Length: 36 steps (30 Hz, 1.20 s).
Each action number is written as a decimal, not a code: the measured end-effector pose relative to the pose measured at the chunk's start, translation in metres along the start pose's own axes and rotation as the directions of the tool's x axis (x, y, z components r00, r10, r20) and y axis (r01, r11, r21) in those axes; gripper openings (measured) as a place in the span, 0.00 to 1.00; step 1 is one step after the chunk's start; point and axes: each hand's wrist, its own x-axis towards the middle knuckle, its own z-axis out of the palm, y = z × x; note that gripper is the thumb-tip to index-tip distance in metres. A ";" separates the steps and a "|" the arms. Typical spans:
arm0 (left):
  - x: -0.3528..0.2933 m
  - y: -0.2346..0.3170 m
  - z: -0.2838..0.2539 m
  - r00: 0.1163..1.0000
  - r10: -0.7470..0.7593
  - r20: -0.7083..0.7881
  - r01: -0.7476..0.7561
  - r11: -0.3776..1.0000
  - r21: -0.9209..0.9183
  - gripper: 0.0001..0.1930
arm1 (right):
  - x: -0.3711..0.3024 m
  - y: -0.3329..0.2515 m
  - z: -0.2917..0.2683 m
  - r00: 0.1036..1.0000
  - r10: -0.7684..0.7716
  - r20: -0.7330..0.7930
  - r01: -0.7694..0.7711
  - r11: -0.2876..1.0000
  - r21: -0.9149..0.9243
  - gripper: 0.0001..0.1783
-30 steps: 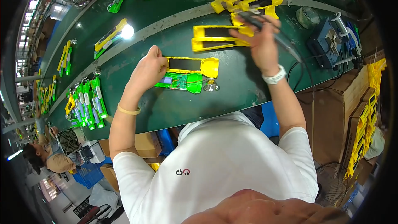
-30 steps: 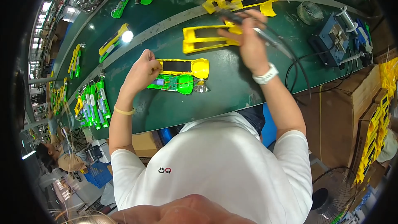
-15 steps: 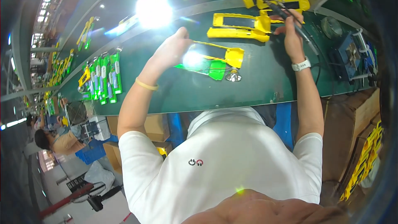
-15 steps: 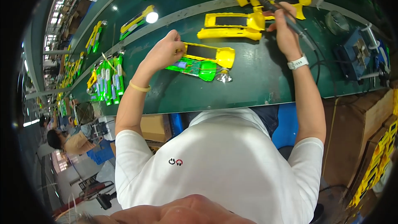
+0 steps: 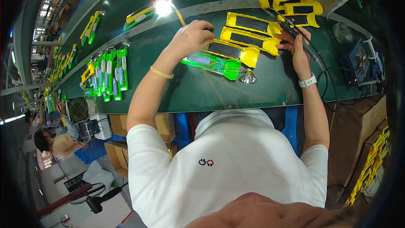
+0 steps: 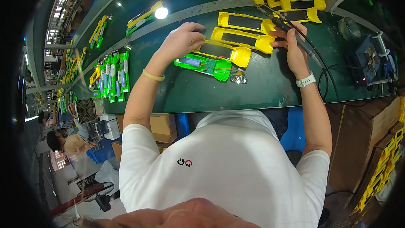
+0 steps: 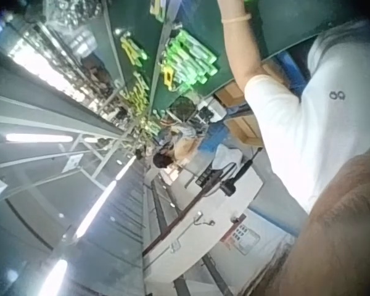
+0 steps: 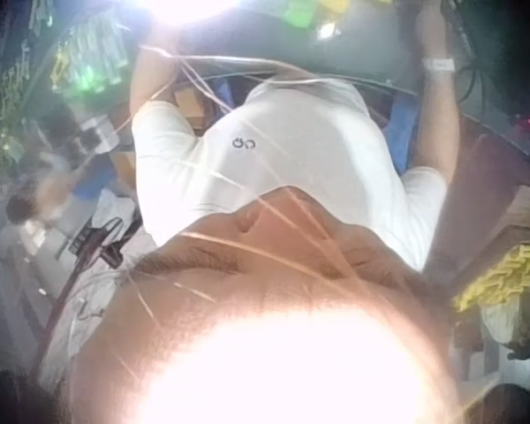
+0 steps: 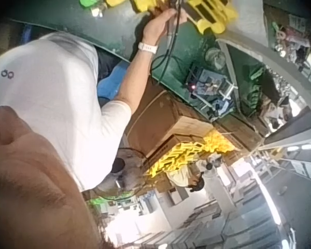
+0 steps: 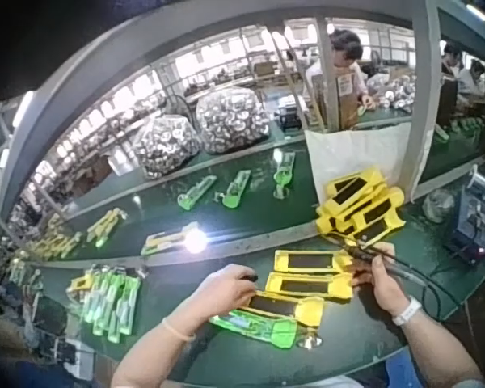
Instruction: Assembling and soldering components for solar-powered flashlights on an assembly line.
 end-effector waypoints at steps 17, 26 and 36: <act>-0.003 -0.091 -0.018 0.907 -0.235 -0.350 0.125 0.943 -0.310 0.24 | 0.005 0.022 0.005 0.993 -0.110 -0.050 0.112 0.993 0.028 0.23; 0.133 -0.210 -0.068 0.867 -0.184 0.462 0.460 0.650 -0.605 0.13 | 0.004 0.018 0.004 0.995 -0.092 -0.041 0.093 0.996 0.009 0.27; 0.224 -0.237 -0.039 0.951 0.218 0.221 -0.309 0.598 0.739 0.26 | 0.007 0.011 0.002 0.997 -0.063 -0.042 0.065 0.996 0.062 0.26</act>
